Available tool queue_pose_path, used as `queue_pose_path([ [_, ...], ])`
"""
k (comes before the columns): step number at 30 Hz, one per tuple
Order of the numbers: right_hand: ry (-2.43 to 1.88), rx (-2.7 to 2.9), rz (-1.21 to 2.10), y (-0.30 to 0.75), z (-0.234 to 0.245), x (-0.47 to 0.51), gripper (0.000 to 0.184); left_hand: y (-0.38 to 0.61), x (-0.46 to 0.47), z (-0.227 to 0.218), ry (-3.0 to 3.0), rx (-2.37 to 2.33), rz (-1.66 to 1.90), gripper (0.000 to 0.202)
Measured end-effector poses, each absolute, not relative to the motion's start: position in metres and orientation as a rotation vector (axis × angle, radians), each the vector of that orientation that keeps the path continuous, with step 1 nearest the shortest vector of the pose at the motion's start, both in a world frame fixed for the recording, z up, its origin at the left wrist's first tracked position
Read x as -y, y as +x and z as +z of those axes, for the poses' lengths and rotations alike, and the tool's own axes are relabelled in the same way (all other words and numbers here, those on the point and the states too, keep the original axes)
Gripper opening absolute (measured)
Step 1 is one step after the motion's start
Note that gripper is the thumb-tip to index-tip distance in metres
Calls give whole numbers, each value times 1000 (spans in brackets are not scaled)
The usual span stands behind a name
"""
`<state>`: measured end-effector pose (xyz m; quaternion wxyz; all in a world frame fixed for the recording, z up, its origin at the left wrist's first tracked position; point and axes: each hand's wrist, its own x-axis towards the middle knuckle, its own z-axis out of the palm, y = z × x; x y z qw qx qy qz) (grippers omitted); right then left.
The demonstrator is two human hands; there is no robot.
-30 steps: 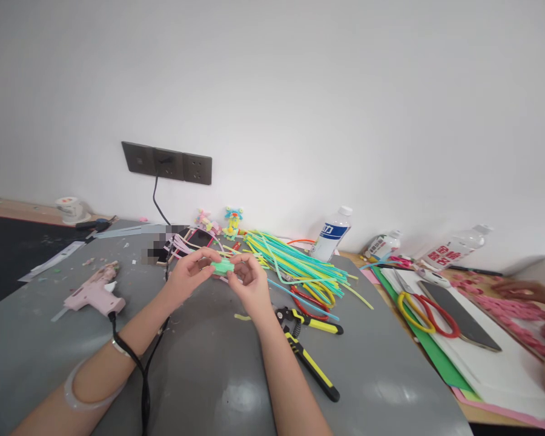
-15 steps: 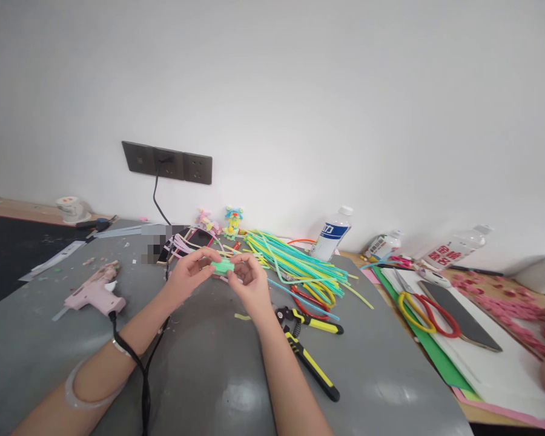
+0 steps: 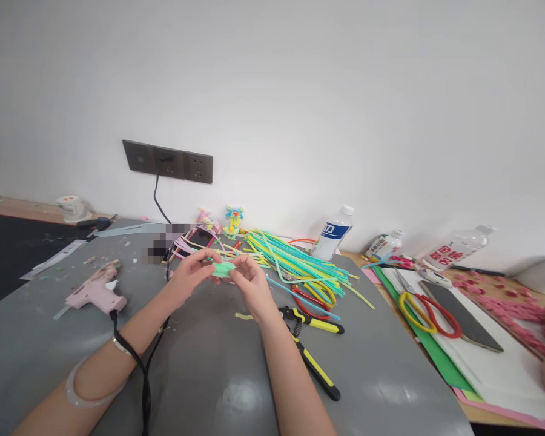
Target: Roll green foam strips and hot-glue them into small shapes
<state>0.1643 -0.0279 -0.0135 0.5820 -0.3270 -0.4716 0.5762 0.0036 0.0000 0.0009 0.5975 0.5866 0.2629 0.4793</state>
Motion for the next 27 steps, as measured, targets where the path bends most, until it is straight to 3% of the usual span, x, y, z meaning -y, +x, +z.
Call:
queue_pose_path([
  [27,-793,1141,1264,165,-13,28,27,3,0,4,1288,-686,1148,15],
])
